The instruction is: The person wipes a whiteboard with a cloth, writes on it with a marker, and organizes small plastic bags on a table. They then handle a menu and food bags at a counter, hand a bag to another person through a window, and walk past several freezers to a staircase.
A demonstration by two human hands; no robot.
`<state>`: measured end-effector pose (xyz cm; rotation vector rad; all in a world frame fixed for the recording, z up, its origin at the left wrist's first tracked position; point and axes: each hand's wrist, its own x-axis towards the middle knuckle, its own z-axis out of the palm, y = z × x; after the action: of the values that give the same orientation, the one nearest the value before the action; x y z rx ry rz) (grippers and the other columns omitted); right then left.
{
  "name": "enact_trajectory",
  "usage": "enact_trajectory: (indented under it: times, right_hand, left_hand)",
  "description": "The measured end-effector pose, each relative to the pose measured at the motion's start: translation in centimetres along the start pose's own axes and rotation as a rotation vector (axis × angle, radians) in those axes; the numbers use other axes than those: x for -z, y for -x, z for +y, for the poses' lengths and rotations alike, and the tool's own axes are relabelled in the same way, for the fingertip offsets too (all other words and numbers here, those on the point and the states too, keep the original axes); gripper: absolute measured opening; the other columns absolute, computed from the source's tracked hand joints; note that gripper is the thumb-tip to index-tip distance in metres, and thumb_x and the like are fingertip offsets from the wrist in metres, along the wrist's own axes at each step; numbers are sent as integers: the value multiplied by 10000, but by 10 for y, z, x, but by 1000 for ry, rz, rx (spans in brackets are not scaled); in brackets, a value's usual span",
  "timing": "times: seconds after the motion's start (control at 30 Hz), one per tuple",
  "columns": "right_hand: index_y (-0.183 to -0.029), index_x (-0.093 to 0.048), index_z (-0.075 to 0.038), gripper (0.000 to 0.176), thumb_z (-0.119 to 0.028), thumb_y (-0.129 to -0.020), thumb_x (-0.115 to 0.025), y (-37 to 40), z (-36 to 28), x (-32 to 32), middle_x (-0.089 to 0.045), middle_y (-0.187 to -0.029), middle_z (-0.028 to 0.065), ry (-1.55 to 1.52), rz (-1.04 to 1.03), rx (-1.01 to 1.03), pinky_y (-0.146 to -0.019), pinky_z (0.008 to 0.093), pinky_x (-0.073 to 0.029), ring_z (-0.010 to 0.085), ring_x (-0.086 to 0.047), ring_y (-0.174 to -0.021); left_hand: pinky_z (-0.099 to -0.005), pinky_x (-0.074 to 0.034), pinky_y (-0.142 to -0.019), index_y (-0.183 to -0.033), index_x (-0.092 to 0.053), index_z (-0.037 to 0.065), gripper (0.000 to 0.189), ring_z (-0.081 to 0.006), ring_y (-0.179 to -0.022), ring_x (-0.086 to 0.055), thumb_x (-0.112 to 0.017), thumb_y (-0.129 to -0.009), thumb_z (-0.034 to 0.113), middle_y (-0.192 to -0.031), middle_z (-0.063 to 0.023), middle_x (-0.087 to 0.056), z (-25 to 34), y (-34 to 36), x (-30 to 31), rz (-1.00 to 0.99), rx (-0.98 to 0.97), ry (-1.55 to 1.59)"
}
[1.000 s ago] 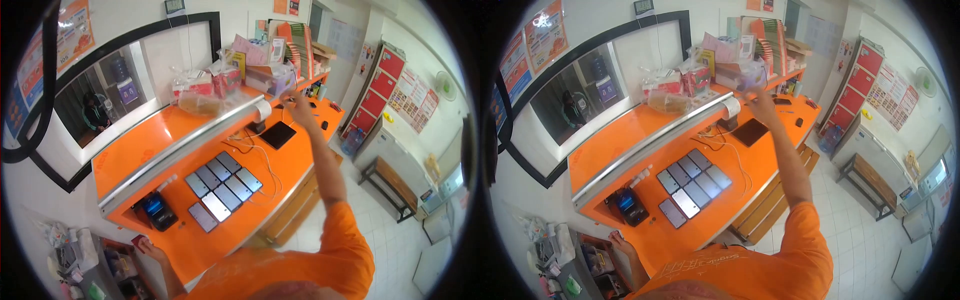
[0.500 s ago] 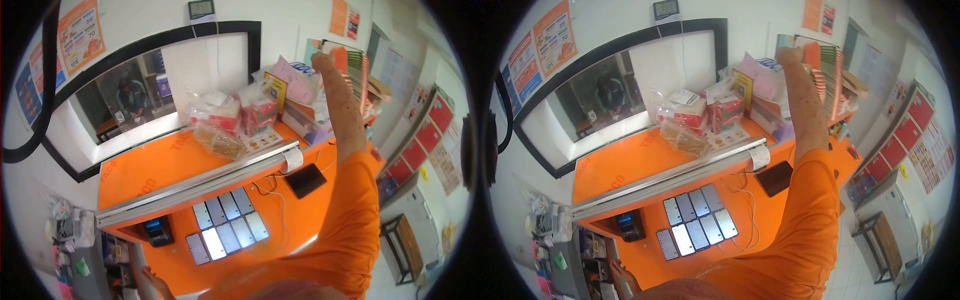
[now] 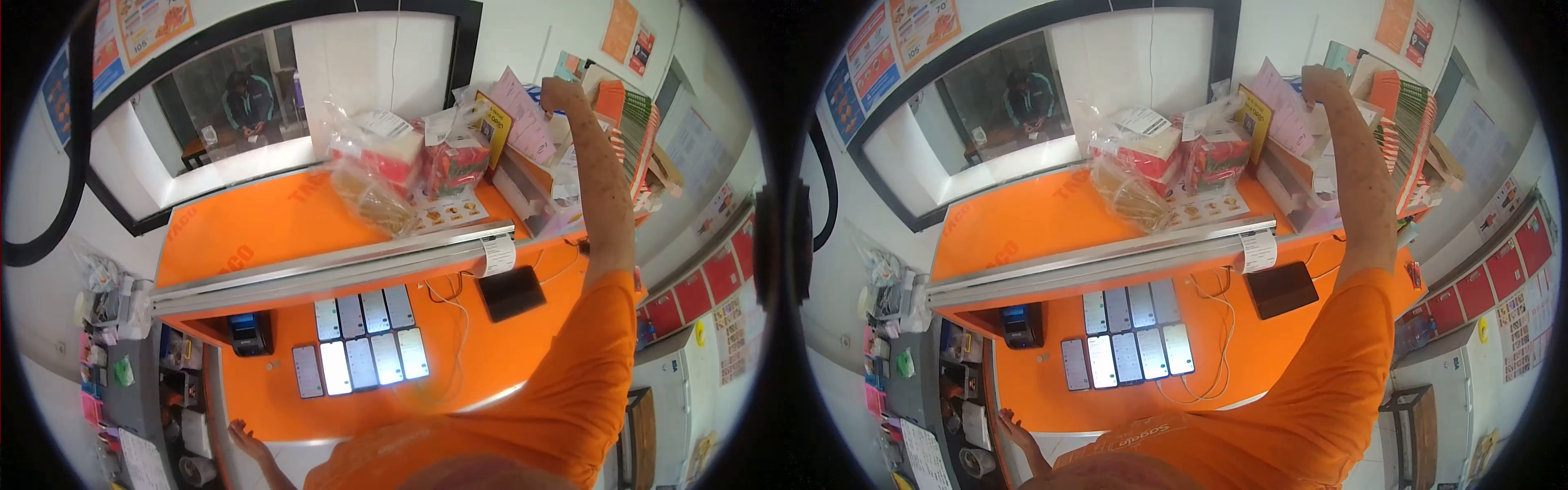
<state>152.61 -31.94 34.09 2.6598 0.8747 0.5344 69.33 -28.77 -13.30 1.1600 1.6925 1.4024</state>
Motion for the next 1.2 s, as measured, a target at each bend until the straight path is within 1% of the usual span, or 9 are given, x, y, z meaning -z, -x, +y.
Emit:
enact_trajectory:
  times: [0.07,0.2,0.5,0.73,0.8,0.97,1.0,1.07,1.2]
  right_hand:
    - [-1001,-665,-67,547,-224,-514,-859,0,-4,4,-669,-1028,83,-57,36,-18,-795,402,-500,237,-634,-983]
    - [-979,-674,-66,404,-188,-607,-772,12,-6,-3,-661,-1046,102,28,-134,79,-795,384,-508,255,-625,-1004]
    - [-986,-673,-79,308,-151,-688,-700,35,-30,19,-644,-1083,117,142,-54,-55,-799,487,-495,252,-618,-1026]
    - [-1062,-646,-111,377,-110,-692,-721,0,-14,-20,-612,-1156,109,46,62,12,-816,469,-492,284,-593,-1063]
    - [-1144,-584,-121,380,-174,-771,-635,1,-3,3,-576,-1204,131,-5,94,-32,-871,460,-467,284,-561,-1113]
    - [-1175,-532,-118,372,-286,-874,-392,-85,76,-14,-557,-1218,151,-282,309,-230,-908,513,-419,332,-516,-1155]
    - [-1175,-532,-118,372,-286,-874,-392,-71,70,-3,-557,-1218,151,-282,309,-228,-908,513,-419,332,-516,-1155]
    - [-1122,-538,-47,380,-308,-865,-437,-36,66,19,-561,-1173,202,-581,626,-482,-887,490,-428,376,-523,-1117]
    - [-1071,-524,19,394,-310,-855,-492,-37,54,48,-560,-1101,242,-875,993,-324,-871,446,-437,384,-544,-1057]
  left_hand:
    - [-334,-386,-724,-1014,-521,91,383,-172,-898,-526,-380,-944,440,-939,-41,-547,1,3,1,2,-11,-7]
    - [-364,-380,-739,-986,-526,105,364,-173,-911,-519,-366,-947,430,-927,-34,-547,-9,19,29,33,23,-23]
    - [-370,-351,-753,-972,-529,121,384,-177,-914,-479,-353,-935,460,-932,-27,-531,-41,47,77,119,170,6]
    - [-368,-366,-754,-969,-527,114,376,-178,-927,-490,-358,-941,448,-946,-30,-532,-38,48,88,134,200,45]
    - [-367,-368,-751,-969,-527,114,374,-178,-923,-493,-359,-942,448,-945,-30,-534,-34,49,90,133,197,51]
    - [-358,-370,-743,-967,-528,118,368,-176,-913,-500,-367,-943,447,-948,-24,-535,-39,45,97,147,220,79]
    - [-356,-371,-742,-968,-528,119,369,-174,-906,-502,-367,-944,449,-950,-22,-535,-36,44,96,149,212,78]
    - [-354,-372,-741,-968,-528,120,369,-173,-900,-503,-367,-944,452,-951,-20,-536,-35,44,100,153,212,65]
    - [-354,-374,-744,-981,-521,121,369,-170,-893,-502,-365,-945,454,-962,-16,-529,-28,43,98,138,215,113]
